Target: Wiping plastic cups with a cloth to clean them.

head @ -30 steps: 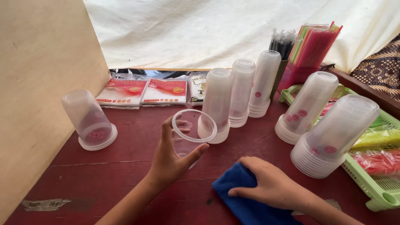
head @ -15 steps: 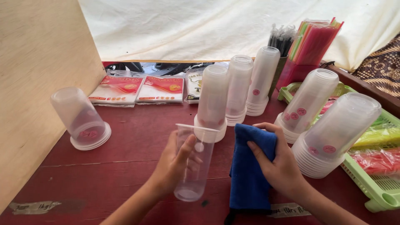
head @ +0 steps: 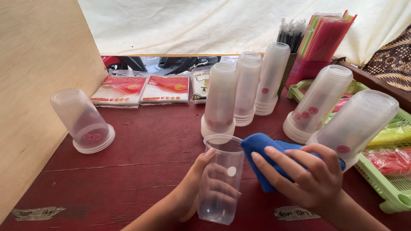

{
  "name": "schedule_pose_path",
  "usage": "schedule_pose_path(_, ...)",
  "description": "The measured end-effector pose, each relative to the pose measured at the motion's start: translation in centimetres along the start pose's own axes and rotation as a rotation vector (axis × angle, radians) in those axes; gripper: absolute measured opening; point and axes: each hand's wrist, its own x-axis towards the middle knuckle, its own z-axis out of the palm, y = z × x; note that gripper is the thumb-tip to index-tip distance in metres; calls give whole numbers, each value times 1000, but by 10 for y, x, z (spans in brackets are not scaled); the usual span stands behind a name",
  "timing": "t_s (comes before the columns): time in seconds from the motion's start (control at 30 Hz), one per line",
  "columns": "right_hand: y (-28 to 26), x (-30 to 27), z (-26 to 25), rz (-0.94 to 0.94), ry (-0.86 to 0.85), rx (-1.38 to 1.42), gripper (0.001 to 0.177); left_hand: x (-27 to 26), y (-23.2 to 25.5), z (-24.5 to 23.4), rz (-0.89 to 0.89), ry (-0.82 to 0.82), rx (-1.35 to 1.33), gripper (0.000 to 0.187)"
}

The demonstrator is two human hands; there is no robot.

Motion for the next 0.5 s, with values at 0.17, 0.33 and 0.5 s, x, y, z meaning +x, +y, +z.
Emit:
schedule_pose_path(0.17, -8, -5, 9, 169, -214, 438, 31, -3, -4, 6, 166, 5, -110, 57)
schedule_pose_path(0.33, -5, -6, 12, 364, -267, 730, 39, 5, -6, -4, 287, -99, 107, 56)
schedule_pose_path(0.5, 3, -2, 5, 420, -241, 652, 35, 16, -12, -13, 326, 52, 53, 59)
